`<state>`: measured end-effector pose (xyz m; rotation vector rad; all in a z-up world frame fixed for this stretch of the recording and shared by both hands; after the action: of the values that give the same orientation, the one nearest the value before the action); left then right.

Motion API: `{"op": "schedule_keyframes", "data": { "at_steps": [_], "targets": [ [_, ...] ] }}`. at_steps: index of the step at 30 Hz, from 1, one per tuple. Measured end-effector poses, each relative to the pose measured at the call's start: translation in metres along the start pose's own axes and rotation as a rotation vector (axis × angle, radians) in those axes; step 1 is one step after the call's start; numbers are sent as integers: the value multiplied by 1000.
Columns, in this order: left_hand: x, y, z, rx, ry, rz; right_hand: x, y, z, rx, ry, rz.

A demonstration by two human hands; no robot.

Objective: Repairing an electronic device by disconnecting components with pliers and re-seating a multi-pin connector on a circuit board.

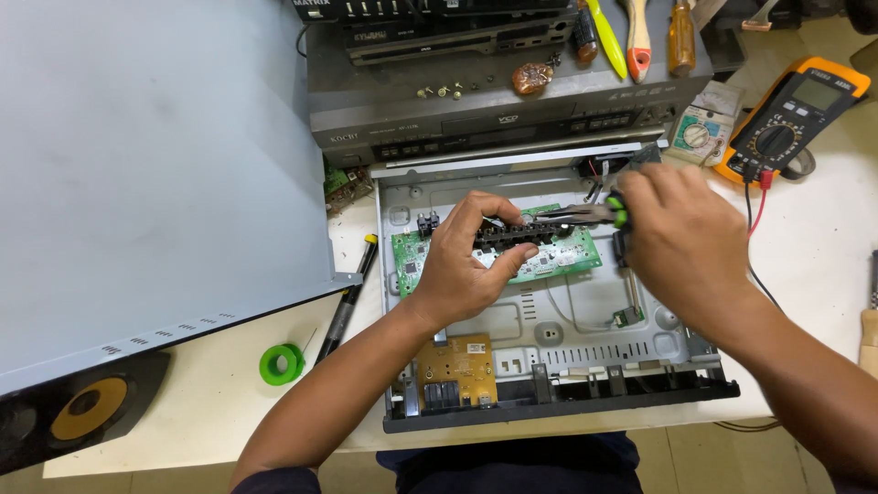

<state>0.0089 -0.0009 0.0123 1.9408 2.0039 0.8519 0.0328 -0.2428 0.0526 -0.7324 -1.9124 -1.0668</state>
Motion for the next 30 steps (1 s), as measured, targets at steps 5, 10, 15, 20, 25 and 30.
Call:
{"op": "schedule_keyframes", "data": {
  "at_steps": [5, 10, 15, 20, 25, 30],
  "targets": [
    [2, 1, -4, -62, -49, -7, 20, -13, -47, -396, -13, 670],
    [2, 2, -5, -95, -75, 0, -94, -121, -161, -454, -117, 794],
    [-1, 3, 0, -117, -57, 9, -99, -157, -173, -806, 93, 842],
    [-1, 3, -1, -92, -40, 11, -94, -144, -157, -797, 25, 908],
    [-2, 3, 8, -57, 75, -26, -102, -147, -165, -738, 0, 930],
    [-3, 6, 5, -39, 61, -1, -49, -114, -130, -583, 153, 541]
  ]
}}
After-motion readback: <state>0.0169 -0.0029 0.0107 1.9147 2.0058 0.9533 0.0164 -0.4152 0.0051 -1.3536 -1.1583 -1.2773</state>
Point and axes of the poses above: each hand's wrist, its own y-axis towards the middle knuckle, its own x-axis out of the back of the hand, z = x × y, the point moved 1 cm from there along y, towards the middle knuckle, and after that the axes turned 5 degrees about -z, right-handed, at the moved point
